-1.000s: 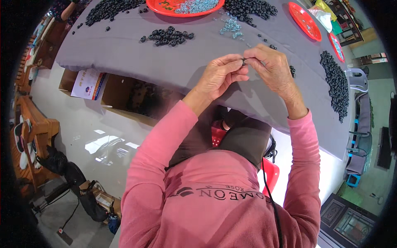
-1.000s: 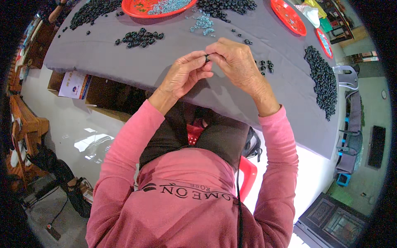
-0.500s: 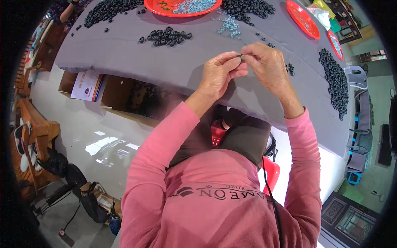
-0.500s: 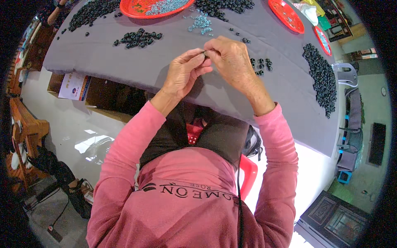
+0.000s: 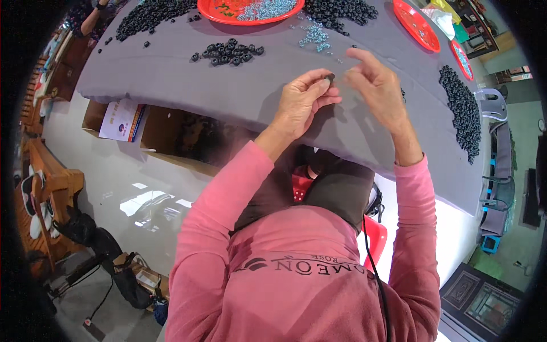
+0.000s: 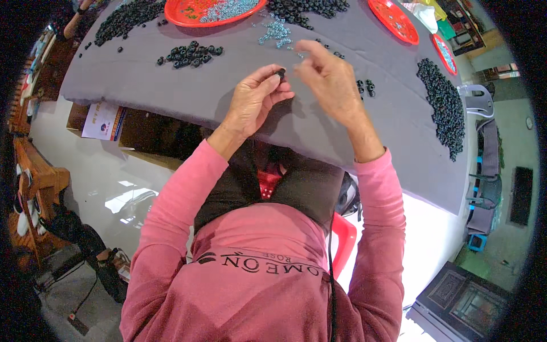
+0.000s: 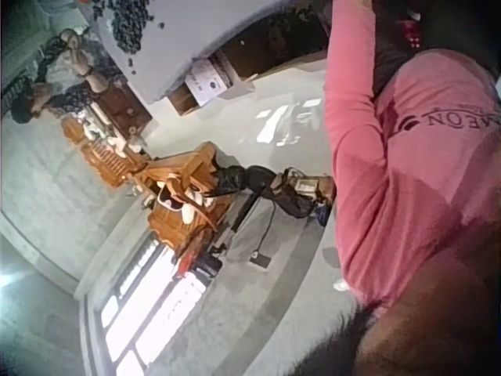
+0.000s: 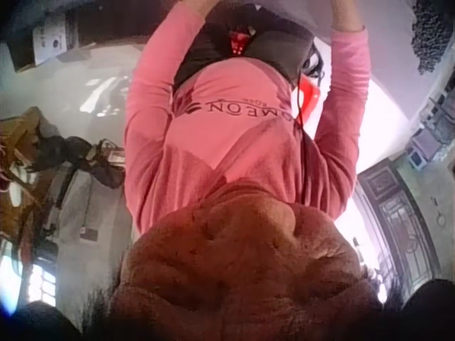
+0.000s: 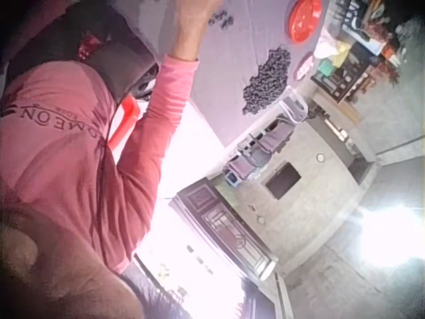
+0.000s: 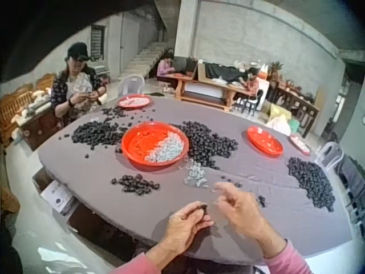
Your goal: Manually assembling small plastic parts by inserting small colored pieces into black rings.
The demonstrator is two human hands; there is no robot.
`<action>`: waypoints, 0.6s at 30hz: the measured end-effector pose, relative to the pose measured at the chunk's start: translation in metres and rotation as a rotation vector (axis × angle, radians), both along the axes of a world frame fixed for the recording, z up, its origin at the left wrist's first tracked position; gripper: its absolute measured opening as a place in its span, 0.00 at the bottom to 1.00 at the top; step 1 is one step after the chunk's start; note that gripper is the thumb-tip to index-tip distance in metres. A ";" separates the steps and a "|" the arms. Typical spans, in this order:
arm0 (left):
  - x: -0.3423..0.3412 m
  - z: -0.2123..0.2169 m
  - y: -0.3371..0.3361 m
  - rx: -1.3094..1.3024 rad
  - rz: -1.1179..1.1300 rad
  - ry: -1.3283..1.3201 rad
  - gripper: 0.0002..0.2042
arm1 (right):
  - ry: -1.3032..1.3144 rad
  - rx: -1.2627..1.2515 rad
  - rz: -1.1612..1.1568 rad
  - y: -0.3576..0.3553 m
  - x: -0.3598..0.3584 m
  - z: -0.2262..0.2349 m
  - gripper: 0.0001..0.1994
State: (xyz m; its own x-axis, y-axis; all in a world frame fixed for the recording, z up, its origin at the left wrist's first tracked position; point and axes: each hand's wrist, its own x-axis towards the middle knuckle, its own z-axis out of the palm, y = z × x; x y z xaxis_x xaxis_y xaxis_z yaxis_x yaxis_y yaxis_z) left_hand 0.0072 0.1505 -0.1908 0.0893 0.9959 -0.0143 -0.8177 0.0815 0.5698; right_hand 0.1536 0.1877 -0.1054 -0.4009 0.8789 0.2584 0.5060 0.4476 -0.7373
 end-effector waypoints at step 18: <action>0.005 -0.007 -0.002 0.075 0.084 0.077 0.08 | 0.649 -1.081 0.004 -0.014 -0.016 -0.020 0.13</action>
